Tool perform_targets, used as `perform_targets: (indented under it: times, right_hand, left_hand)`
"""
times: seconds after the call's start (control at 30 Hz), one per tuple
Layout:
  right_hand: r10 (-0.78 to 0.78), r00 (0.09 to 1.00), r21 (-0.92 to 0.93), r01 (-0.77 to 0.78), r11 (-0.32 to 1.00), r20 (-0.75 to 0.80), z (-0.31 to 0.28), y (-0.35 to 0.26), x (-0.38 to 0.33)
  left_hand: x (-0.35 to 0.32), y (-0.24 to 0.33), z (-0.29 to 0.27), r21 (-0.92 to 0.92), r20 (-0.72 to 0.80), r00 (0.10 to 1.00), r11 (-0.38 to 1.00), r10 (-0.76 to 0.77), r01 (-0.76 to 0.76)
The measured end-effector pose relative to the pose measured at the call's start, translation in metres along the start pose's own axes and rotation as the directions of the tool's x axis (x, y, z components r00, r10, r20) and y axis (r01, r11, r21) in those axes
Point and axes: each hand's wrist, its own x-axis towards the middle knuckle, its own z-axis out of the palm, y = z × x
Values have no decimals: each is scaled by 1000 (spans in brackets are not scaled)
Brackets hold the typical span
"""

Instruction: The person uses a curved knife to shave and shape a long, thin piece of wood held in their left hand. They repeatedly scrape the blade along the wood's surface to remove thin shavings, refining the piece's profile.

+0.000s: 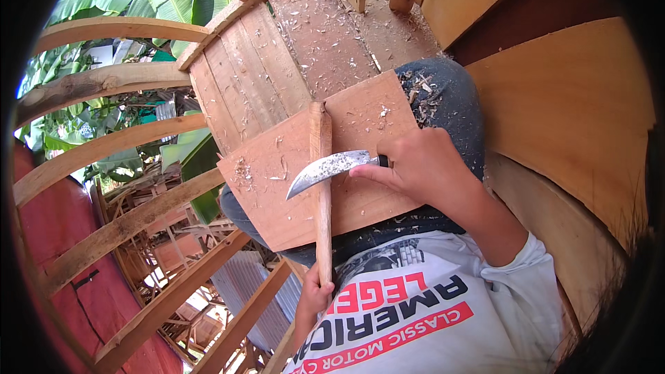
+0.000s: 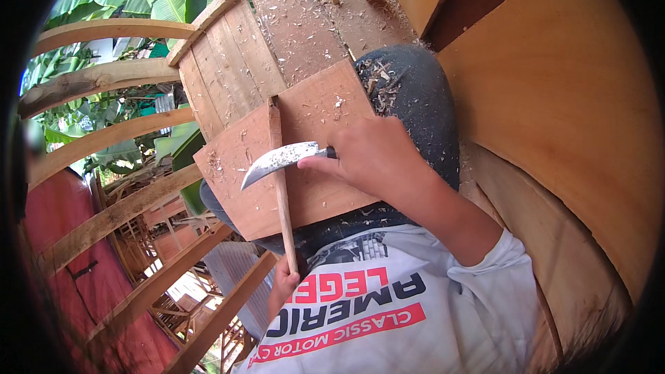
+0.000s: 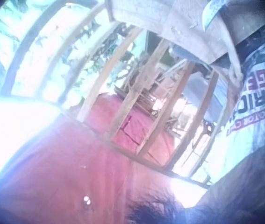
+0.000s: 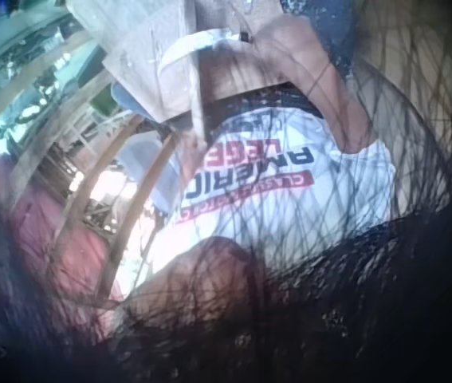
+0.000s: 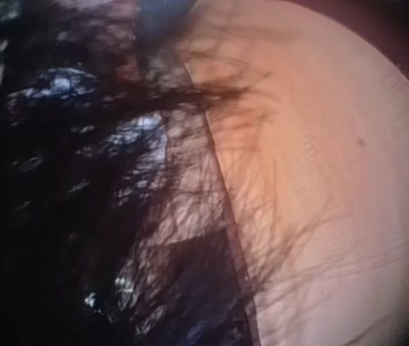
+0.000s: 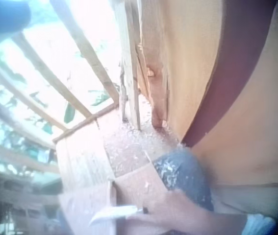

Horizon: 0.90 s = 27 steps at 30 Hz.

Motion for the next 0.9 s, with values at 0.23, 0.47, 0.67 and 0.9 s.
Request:
perform_targets:
  times: [0.23, 0.47, 0.67, 0.9]
  right_hand:
    - [160, 987, 81, -160, 984, 1, -11, 9, 8]
    - [230, 972, 209, -236, 949, 51, -18, 8, 13]
    - [102, 983, 370, -151, 917, 150, -1, -14, 6]
    - [46, 996, 319, -66, 945, 71, 5, -26, 11]
  left_hand:
    - [4, 5, -4, 54, 10, 999, 997, 53, -54]
    - [1, 2, -8, -63, 48, 998, 997, -45, 48]
    - [-3, 16, -14, -715, 279, 944, 618, -177, 327]
    - [1, 29, -28, -787, 405, 897, 433, -176, 440]
